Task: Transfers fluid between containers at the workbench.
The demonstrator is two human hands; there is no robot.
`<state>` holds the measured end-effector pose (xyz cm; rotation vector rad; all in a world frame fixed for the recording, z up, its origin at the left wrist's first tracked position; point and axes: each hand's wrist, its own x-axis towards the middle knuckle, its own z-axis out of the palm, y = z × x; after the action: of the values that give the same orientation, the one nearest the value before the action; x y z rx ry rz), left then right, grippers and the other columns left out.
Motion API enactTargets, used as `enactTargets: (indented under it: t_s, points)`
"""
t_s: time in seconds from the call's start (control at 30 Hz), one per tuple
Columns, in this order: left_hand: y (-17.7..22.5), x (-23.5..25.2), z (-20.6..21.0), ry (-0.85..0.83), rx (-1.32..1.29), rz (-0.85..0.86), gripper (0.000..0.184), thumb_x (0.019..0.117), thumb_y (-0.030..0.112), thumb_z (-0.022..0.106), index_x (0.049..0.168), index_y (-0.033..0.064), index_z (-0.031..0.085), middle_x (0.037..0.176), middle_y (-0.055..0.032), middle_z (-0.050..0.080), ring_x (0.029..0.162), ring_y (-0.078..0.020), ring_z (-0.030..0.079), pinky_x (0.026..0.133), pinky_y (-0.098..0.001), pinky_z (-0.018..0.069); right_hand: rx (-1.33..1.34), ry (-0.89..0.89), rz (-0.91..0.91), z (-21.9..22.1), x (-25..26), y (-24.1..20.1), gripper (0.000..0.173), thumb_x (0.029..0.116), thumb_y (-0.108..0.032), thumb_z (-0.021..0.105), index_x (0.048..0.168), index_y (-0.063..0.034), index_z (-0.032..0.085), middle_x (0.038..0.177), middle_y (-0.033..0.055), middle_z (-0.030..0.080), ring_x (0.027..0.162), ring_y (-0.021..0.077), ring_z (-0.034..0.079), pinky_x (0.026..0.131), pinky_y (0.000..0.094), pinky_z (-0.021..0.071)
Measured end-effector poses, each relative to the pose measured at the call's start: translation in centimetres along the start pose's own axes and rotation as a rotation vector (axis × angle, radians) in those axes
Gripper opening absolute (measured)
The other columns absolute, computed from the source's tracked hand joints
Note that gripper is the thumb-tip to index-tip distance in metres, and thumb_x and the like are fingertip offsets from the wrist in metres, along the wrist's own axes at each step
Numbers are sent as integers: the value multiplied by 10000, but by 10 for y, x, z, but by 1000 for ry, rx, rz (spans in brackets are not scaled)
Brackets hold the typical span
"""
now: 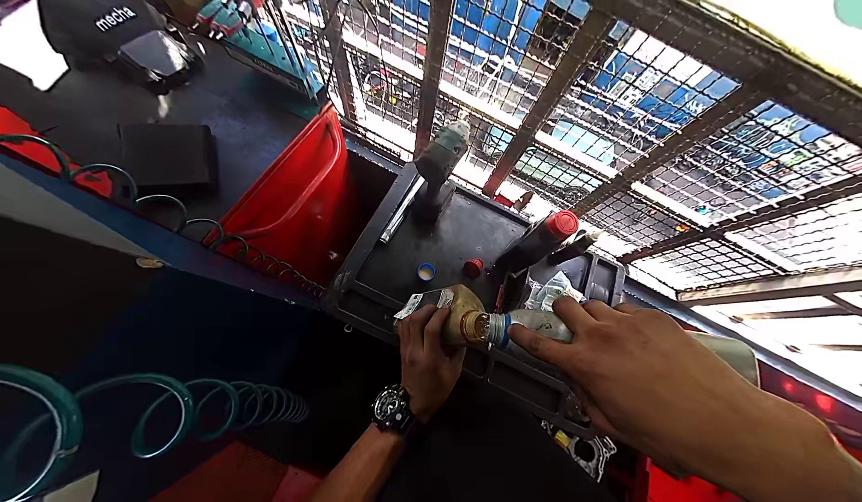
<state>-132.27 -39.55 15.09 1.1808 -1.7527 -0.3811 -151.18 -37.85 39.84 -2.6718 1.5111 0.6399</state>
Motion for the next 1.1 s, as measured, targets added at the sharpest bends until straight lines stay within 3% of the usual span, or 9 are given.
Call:
enactTargets:
  t_s: [0.3,0.57,1.1]
  points:
    - [1,1,1,7,-13,-1,638,733,238,856,1300,91,604,1241,-119,601,1167,-269,577,1023,-455,485,-1,1,0,-4,1,0,571,817,-291,677,1381,-360,623,1002,94,608,762,270,604,559,390,458]
    - [2,2,3,9,-30,-11,632,745,246,855,1302,82,604,1247,-121,601,1171,-267,573,1031,-451,479,-19,10,10,-7,2,-1,525,858,-276,639,1377,-356,630,987,102,609,777,282,610,564,392,462]
    - [0,2,7,12,-57,0,637,733,238,860,1297,83,609,1248,-118,602,1179,-257,578,1040,-423,491,-104,-80,19,-24,13,-8,547,825,-229,702,1360,-326,643,1033,128,609,828,308,614,624,420,472]
